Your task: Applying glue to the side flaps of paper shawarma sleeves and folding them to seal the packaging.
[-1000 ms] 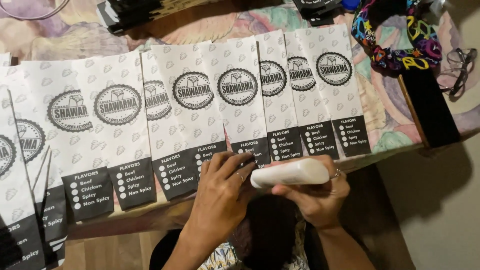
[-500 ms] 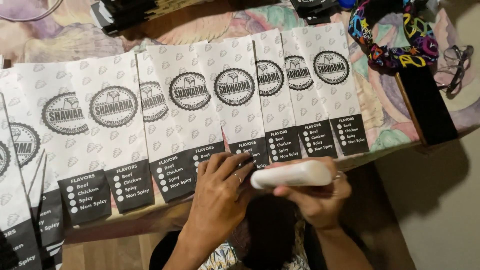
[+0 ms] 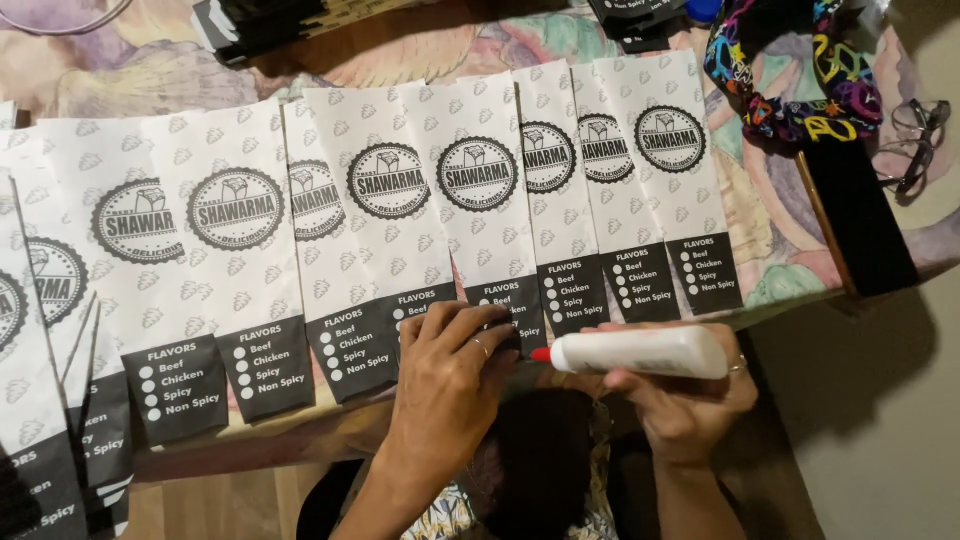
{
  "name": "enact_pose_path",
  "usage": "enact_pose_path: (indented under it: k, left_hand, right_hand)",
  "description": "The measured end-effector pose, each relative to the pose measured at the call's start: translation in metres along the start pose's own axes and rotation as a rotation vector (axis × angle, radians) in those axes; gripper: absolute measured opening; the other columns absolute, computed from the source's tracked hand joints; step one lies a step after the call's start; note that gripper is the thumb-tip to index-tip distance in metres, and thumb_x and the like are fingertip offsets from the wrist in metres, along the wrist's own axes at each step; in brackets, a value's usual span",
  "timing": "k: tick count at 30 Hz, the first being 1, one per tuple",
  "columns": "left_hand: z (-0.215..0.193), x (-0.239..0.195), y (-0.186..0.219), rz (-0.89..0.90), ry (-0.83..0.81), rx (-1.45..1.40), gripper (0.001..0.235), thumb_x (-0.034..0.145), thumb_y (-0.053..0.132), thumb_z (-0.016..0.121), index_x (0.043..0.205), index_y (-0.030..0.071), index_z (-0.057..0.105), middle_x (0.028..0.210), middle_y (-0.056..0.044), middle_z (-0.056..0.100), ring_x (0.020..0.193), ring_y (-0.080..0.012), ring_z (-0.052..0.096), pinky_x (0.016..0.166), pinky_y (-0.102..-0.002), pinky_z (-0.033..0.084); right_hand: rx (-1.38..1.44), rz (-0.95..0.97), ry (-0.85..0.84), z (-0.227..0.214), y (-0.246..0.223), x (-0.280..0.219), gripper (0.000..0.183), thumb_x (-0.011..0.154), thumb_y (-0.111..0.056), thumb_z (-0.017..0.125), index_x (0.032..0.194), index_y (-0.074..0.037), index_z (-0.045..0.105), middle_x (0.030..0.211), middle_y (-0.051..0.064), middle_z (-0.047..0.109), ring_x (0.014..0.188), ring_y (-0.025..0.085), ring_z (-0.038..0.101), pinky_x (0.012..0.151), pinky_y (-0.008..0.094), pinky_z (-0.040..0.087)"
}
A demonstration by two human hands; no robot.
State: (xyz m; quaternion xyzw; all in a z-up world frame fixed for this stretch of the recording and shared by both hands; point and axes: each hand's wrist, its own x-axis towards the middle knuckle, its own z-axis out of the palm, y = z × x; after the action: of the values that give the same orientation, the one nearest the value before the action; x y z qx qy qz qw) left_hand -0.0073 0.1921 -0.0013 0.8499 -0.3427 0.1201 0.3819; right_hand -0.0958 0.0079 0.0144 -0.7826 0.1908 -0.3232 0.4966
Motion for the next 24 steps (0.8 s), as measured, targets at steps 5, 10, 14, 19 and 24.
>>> enact_pose_path:
  k: [5,10,14,19,24]
  left_hand:
    - [0.001,0.000,0.001,0.004,0.014,0.028,0.020,0.084,0.001,0.072,0.104,0.002,0.075,0.116,-0.007,0.073,0.104,-0.0310,0.059,0.080,-0.044,0.039]
    - [-0.002,-0.001,-0.001,0.034,-0.018,0.068,0.036,0.078,-0.013,0.061,0.109,0.002,0.073,0.119,-0.007,0.072,0.104,-0.0303,0.059,0.081,-0.043,0.038]
    - [-0.002,-0.005,-0.004,0.033,-0.074,0.092,0.055,0.066,-0.023,0.061,0.114,0.000,0.073,0.124,-0.008,0.070,0.109,-0.0311,0.057,0.081,-0.045,0.039]
    - [-0.001,-0.004,-0.002,0.038,-0.075,0.062,0.057,0.064,-0.024,0.060,0.116,-0.004,0.071,0.125,-0.014,0.068,0.110,-0.0337,0.056,0.085,-0.045,0.041]
    - [-0.012,-0.009,-0.008,0.022,0.005,0.059,0.044,0.080,-0.016,0.068,0.119,0.003,0.071,0.124,-0.012,0.073,0.115,-0.0331,0.059,0.094,-0.043,0.049]
  right_hand:
    - [0.248,-0.017,-0.041,0.019,0.012,-0.008,0.053,0.065,-0.018,0.087,0.100,0.005,0.055,0.092,0.023,0.072,0.083,0.034,0.077,0.077,0.041,0.070]
    - [0.411,-0.048,-0.156,0.027,0.005,-0.010,0.050,0.069,-0.016,0.085,0.101,0.007,0.054,0.092,0.031,0.074,0.084,0.038,0.080,0.080,0.044,0.072]
    - [0.239,0.102,0.125,0.002,0.053,-0.011,0.047,0.060,-0.009,0.091,0.096,0.003,0.062,0.091,0.011,0.068,0.080,0.024,0.071,0.071,0.032,0.067]
    - [0.567,-0.060,0.199,-0.007,0.065,0.002,0.049,0.066,0.001,0.084,0.108,0.000,0.059,0.095,0.013,0.064,0.081,0.039,0.072,0.080,0.060,0.071]
    - [0.574,-0.039,0.177,0.002,0.066,-0.005,0.052,0.067,0.008,0.078,0.113,-0.003,0.055,0.097,0.010,0.059,0.084,0.029,0.069,0.078,0.055,0.072]
